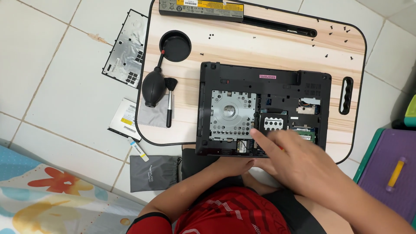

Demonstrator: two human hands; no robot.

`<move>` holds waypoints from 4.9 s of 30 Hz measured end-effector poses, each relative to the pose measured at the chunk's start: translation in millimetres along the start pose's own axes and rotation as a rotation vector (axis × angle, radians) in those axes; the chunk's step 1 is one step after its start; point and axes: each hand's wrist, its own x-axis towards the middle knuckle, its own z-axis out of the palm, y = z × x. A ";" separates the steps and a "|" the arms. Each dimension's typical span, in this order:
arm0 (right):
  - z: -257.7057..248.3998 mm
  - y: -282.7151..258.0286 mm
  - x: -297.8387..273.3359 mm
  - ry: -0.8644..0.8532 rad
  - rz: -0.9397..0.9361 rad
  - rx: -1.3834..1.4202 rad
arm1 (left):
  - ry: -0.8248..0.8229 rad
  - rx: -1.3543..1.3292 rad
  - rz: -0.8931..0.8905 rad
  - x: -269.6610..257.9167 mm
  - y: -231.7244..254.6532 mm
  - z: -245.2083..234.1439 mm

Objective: Disassembling and inspecting the internal components of a laptop using tools.

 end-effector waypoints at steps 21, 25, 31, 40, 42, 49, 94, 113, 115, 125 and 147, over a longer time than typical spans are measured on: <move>-2.1 -12.1 -1.5 -0.162 0.128 0.024 | -0.345 -0.272 -0.175 0.6 15.0 -11.0; 5.5 -4.7 -8.8 -0.131 0.101 0.000 | -0.350 -0.201 -0.049 -12.9 42.2 -57.7; 14.3 -0.5 -19.7 -0.017 0.158 0.084 | -0.350 -0.477 0.301 -6.7 81.8 -191.1; 39.3 20.2 -44.2 0.108 0.064 0.256 | 0.085 0.176 0.254 93.6 61.0 -290.6; 42.9 20.9 -44.2 0.063 0.122 0.333 | 0.116 0.337 0.238 121.7 50.0 -295.7; 48.3 21.5 -52.9 0.190 0.144 0.400 | 0.186 0.543 0.285 188.2 -13.6 -267.9; 127.3 127.8 -182.5 1.484 0.789 1.348 | 0.384 0.142 -0.001 26.7 71.0 -179.5; 156.8 146.3 -197.8 1.517 0.847 1.559 | 0.198 0.668 0.206 240.4 -43.3 -245.4; 172.4 151.5 -216.1 1.488 0.813 1.549 | 0.168 0.688 0.199 252.6 -55.9 -233.6; 201.7 167.4 -252.3 1.423 0.681 1.504 | 0.145 0.839 0.187 255.7 -80.3 -216.4; 186.3 149.0 -244.4 1.476 0.705 1.394 | 0.115 -0.329 0.033 51.4 94.7 -208.4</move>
